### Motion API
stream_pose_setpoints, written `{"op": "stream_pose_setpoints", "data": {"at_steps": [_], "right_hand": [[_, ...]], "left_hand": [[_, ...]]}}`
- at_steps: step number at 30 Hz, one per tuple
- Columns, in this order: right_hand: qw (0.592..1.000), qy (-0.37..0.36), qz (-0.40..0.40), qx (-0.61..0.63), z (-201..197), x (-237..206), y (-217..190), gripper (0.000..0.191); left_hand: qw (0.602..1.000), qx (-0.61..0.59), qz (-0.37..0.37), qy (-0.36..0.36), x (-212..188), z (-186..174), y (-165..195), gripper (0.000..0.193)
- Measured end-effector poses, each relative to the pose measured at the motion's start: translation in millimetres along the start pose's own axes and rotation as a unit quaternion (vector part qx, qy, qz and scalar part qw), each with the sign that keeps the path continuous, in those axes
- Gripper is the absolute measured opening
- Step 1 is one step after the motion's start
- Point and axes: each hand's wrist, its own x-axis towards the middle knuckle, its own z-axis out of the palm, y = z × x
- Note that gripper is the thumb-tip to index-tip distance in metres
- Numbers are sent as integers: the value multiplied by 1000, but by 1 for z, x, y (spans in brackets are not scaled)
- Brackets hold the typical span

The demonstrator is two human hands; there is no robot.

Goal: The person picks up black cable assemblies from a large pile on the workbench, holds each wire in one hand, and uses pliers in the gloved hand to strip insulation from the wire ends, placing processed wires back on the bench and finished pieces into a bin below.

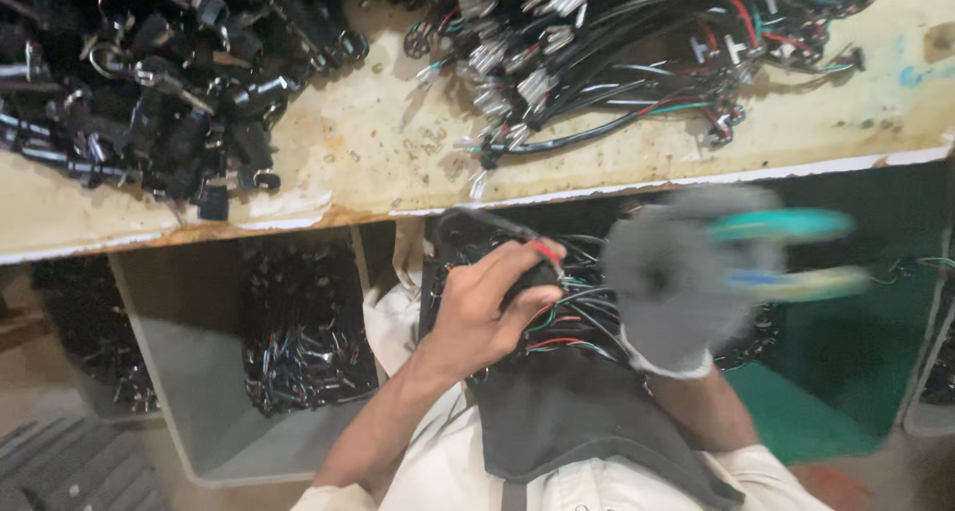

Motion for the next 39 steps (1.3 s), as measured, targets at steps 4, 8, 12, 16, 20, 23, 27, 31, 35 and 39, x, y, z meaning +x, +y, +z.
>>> {"op": "stream_pose_setpoints", "data": {"at_steps": [4,8,12,16,20,23,27,31,35,39], "right_hand": [[968,-25,53,245,-1,-10,-1,20],[954,-32,98,280,-5,-10,11,18],[956,-44,111,267,-12,0,26,15],[986,-18,110,120,-16,24,8,13],[748,-130,-234,-608,-22,79,-44,18],[453,-233,-239,-827,-30,113,-71,35],[511,-200,-348,-760,-29,105,-70,40],[517,-140,-355,-766,-22,90,-59,39],[521,-158,-312,-779,-33,104,-56,40],[587,-102,-321,-736,-63,93,-44,33]], "left_hand": [[999,-32,34,9,-5,3,0,29],[999,-20,30,17,-9,9,1,34],[999,-50,2,10,-4,16,0,59],[960,231,13,-157,11,6,12,71],[896,399,61,-183,16,-34,42,60],[891,287,-28,-351,7,-59,52,50],[918,299,9,-260,1,-71,36,49],[867,493,-68,-33,22,-100,13,51],[798,595,14,91,70,-133,-17,49],[728,672,14,130,99,-143,-51,42]]}}
